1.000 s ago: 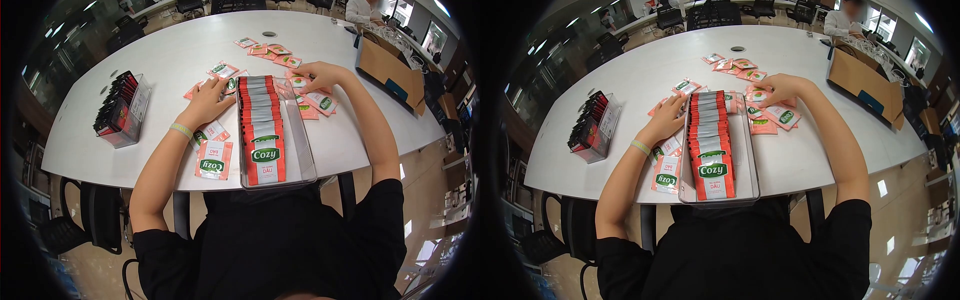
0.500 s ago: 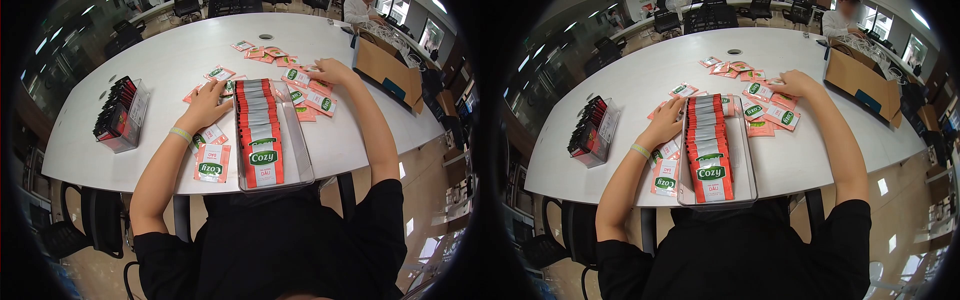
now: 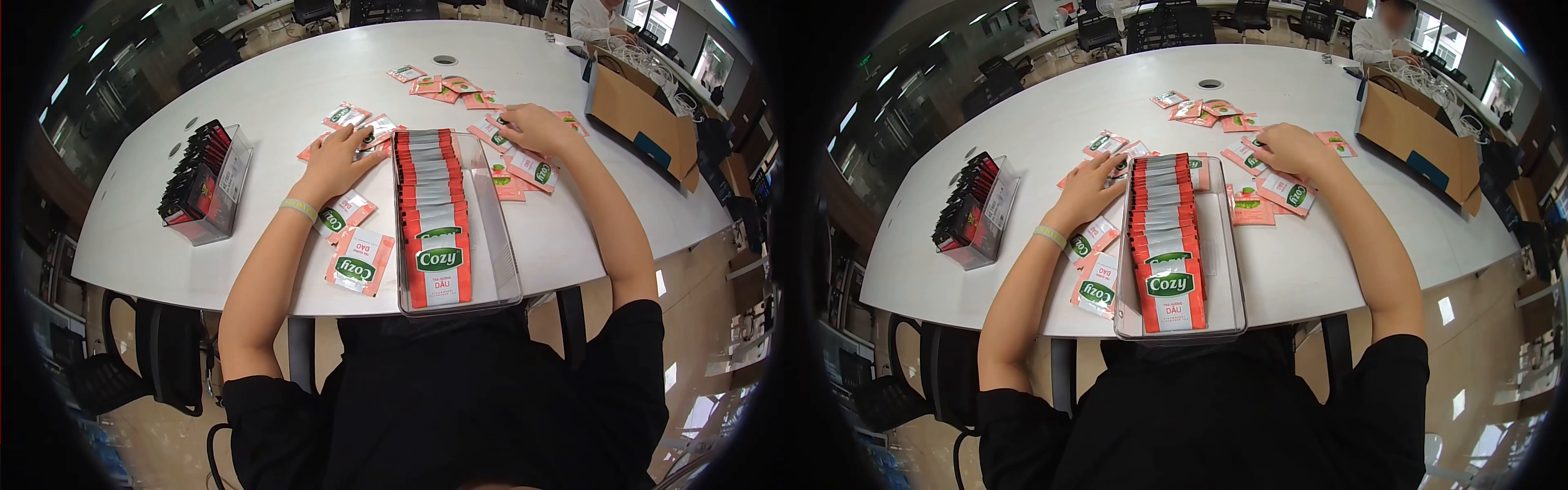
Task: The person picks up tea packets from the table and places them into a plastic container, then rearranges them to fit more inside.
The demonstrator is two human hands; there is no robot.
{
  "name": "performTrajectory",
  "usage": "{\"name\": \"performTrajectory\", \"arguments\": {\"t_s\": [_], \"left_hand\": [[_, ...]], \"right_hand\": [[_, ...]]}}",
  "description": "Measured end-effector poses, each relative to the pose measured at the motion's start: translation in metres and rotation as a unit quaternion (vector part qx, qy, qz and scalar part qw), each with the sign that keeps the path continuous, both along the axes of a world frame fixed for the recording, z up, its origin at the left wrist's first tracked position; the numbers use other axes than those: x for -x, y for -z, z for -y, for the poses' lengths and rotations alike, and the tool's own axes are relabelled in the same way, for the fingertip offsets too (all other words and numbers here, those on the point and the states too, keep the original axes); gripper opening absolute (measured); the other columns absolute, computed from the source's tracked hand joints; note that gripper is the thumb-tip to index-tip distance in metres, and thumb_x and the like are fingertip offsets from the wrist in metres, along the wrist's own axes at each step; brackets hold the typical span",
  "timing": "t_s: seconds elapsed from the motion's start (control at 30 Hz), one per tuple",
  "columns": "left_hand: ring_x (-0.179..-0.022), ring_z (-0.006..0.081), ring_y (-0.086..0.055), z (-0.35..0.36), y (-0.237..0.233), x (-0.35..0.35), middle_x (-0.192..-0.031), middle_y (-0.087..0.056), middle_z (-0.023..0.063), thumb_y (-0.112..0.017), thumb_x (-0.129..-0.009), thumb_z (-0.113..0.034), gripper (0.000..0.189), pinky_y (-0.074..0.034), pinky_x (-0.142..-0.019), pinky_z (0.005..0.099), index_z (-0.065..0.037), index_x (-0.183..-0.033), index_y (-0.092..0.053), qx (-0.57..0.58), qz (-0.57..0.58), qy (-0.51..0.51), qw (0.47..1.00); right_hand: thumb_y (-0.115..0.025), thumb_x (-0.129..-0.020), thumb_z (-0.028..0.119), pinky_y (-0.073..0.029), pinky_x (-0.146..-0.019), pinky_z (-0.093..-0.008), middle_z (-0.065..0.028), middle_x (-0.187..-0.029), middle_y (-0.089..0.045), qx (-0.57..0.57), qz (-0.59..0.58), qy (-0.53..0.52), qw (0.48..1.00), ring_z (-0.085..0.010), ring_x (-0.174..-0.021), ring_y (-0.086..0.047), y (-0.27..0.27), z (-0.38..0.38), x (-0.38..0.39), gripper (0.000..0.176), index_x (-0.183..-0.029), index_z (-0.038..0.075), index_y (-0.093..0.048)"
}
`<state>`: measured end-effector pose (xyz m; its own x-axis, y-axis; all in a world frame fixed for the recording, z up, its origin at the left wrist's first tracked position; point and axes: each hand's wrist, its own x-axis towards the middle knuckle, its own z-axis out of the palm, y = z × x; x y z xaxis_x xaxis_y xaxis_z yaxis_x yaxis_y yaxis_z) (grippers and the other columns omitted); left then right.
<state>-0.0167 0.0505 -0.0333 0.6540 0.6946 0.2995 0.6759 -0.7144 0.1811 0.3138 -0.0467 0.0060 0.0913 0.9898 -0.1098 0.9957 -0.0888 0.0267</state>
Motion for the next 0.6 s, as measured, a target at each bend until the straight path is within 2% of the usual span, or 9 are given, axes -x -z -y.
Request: {"name": "performTrajectory", "arguments": {"t_s": [0.07,0.1,0.17,0.2,0.27,0.33,0.4,0.47,0.6], "left_hand": [[-0.117,0.0285,-0.048,-0.001,-0.003,0.003,-0.123,-0.052,0.0148,-0.046,-0.086,-0.056,0.063,-0.026,-0.102,0.048,-0.008,-0.126,-0.051,-0.003,0.008,-0.005,1.0],[-0.111,0.0281,-0.051,0.0,-0.005,0.004,-0.117,-0.055,0.0136,-0.047,-0.086,-0.053,0.059,-0.029,-0.101,0.0468,-0.008,-0.125,-0.051,0.003,0.006,-0.007,1.0],[-0.11,0.028,-0.051,-0.009,0.001,0.006,-0.115,-0.056,0.0133,-0.048,-0.087,-0.051,0.057,-0.029,-0.1,0.0472,-0.008,-0.125,-0.051,0.012,0.029,0.002,1.0],[-0.109,0.0279,-0.051,-0.011,0.003,0.007,-0.113,-0.056,0.013,-0.049,-0.087,-0.049,0.056,-0.029,-0.1,0.0477,-0.008,-0.124,-0.052,0.019,0.049,0.013,0.999],[-0.108,0.0284,-0.052,-0.013,0.008,0.007,-0.112,-0.056,0.0135,-0.05,-0.087,-0.043,0.05,-0.032,-0.098,0.0457,-0.008,-0.123,-0.053,-0.009,0.052,-0.001,0.999],[-0.109,0.0302,-0.051,-0.015,0.006,0.008,-0.115,-0.055,0.0154,-0.052,-0.088,-0.039,0.046,-0.035,-0.096,0.0434,-0.009,-0.123,-0.053,0.006,0.056,0.002,0.998],[-0.111,0.0314,-0.05,-0.019,0.011,0.008,-0.118,-0.054,0.0162,-0.052,-0.088,-0.036,0.044,-0.036,-0.096,0.043,-0.01,-0.123,-0.053,-0.023,0.06,-0.015,0.998],[-0.112,0.0326,-0.049,-0.023,0.016,0.009,-0.121,-0.052,0.017,-0.053,-0.088,-0.034,0.042,-0.037,-0.096,0.0425,-0.01,-0.122,-0.053,-0.052,0.064,-0.031,0.996],[-0.122,0.0344,-0.042,-0.02,0.015,0.004,-0.13,-0.046,0.0179,-0.052,-0.088,-0.031,0.038,-0.033,-0.099,0.0458,-0.013,-0.122,-0.054,-0.101,0.096,0.068,0.988]], "right_hand": [[-0.053,-0.086,0.039,-0.043,-0.09,-0.0394,-0.0177,-0.127,-0.05,-0.133,-0.06,-0.105,0.984,-0.0297,-0.112,-0.052,0.009,0.004,0.001,0.046,-0.124,0.013,-0.054],[-0.053,-0.086,0.039,-0.043,-0.09,-0.0394,-0.0177,-0.127,-0.05,-0.13,-0.06,-0.106,0.984,-0.0297,-0.112,-0.052,0.013,0.006,0.007,0.046,-0.124,0.013,-0.054],[-0.051,-0.088,0.039,-0.036,-0.101,-0.0379,-0.0163,-0.142,-0.034,-0.202,-0.094,-0.219,0.95,-0.0293,-0.126,-0.041,0.023,0.005,0.021,0.047,-0.126,0.011,-0.053],[-0.051,-0.088,0.039,-0.036,-0.101,-0.0379,-0.0163,-0.142,-0.034,-0.2,-0.095,-0.221,0.95,-0.0293,-0.126,-0.041,0.024,0.006,0.03,0.047,-0.126,0.011,-0.053],[-0.049,-0.089,0.044,-0.028,-0.107,-0.0396,-0.013,-0.148,-0.022,-0.115,-0.097,-0.206,0.967,-0.0271,-0.133,-0.031,0.022,0.008,0.043,0.05,-0.128,0.012,-0.052],[-0.047,-0.09,0.047,-0.029,-0.106,-0.0397,-0.0141,-0.146,-0.028,-0.095,-0.12,-0.207,0.966,-0.0288,-0.131,-0.033,0.018,0.008,0.046,0.051,-0.128,0.013,-0.052],[-0.046,-0.09,0.046,-0.03,-0.105,-0.038,-0.0168,-0.144,-0.031,-0.125,-0.023,-0.209,0.97,-0.0306,-0.129,-0.036,0.022,0.002,0.04,0.051,-0.127,0.011,-0.052],[-0.046,-0.091,0.046,-0.031,-0.105,-0.0378,-0.0183,-0.142,-0.033,-0.109,0.006,-0.183,0.977,-0.0313,-0.128,-0.037,0.02,0.002,0.039,0.05,-0.125,0.011,-0.053],[-0.044,-0.091,0.044,-0.033,-0.103,-0.039,-0.0214,-0.14,-0.034,-0.137,0.034,-0.142,0.98,-0.0321,-0.126,-0.039,0.027,0.0,0.035,0.047,-0.122,0.009,-0.055]]}}
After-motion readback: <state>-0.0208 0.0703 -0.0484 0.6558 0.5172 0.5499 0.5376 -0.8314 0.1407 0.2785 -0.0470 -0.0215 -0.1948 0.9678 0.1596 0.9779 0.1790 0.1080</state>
